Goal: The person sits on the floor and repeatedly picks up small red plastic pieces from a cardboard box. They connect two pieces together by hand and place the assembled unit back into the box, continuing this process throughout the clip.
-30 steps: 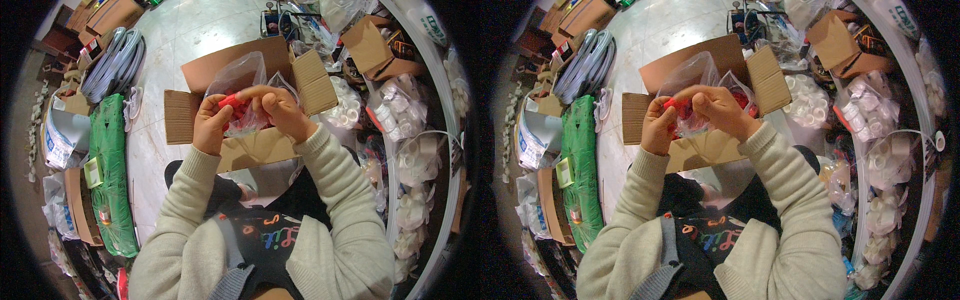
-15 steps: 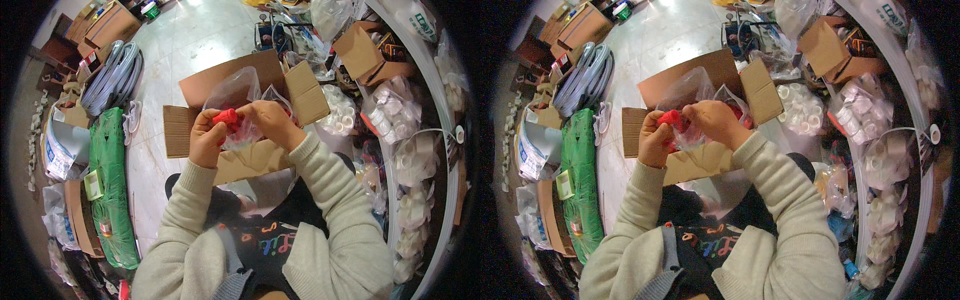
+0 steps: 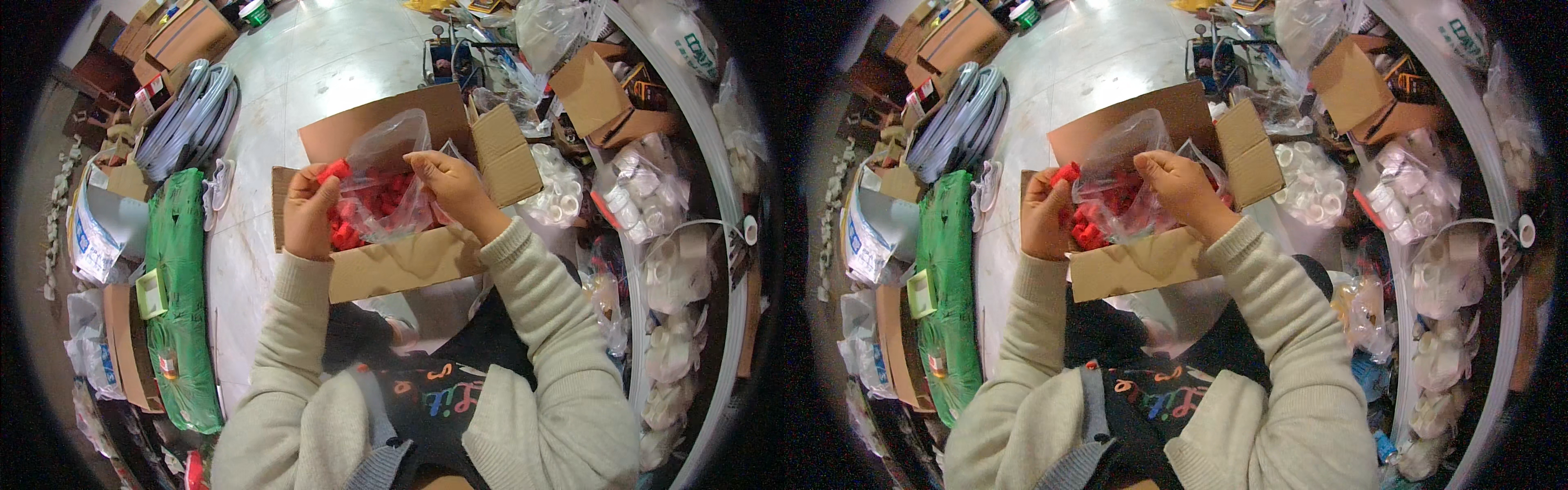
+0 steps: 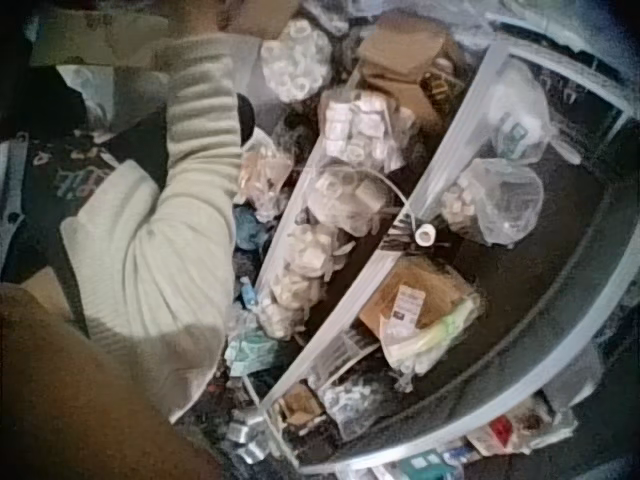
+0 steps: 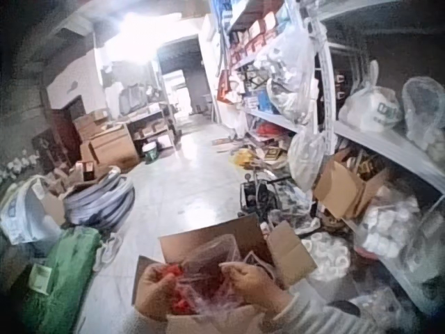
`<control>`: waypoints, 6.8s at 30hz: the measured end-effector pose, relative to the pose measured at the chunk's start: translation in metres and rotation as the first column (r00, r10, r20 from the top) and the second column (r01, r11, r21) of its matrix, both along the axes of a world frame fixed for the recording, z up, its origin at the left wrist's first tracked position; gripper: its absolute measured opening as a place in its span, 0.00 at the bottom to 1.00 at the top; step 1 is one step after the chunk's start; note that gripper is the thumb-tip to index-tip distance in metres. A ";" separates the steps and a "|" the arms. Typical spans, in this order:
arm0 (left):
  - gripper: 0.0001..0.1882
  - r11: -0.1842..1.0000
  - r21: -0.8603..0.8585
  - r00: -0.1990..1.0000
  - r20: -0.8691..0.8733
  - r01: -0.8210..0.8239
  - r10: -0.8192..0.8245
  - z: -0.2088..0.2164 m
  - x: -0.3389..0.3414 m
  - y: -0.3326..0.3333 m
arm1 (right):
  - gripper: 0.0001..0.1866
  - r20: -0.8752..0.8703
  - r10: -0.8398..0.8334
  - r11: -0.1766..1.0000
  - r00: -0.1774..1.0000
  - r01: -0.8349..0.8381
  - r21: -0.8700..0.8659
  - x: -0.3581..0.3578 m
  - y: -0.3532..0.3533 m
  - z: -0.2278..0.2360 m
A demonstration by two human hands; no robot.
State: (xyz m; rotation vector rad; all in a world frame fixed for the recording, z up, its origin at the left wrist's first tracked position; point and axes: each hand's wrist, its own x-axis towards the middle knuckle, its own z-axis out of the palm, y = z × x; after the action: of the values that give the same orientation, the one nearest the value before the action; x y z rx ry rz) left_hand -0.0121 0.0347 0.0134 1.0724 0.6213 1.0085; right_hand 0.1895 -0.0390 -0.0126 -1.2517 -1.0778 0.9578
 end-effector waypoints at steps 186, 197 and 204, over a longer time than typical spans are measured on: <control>0.13 0.537 -0.084 0.048 -0.973 0.840 -0.226 -0.269 0.086 0.090 | 0.11 0.786 0.504 0.841 0.359 0.006 -0.542 0.018 0.019 -0.079; 0.12 0.541 0.381 0.452 -0.892 0.749 0.002 -0.152 0.078 0.058 | 0.09 0.693 0.123 0.968 0.710 0.067 -0.241 0.033 0.006 -0.047; 0.12 0.948 -0.016 0.864 -0.405 0.319 -0.298 -0.082 0.045 0.038 | 0.13 0.560 -0.064 0.993 0.826 -0.004 0.120 0.027 -0.006 -0.013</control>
State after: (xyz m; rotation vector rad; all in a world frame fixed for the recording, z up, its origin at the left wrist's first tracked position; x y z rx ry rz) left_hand 0.0325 0.0730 -0.0690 1.3941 0.7282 0.5248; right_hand 0.2165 -0.0450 -0.0256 -1.4931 -1.5430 0.4869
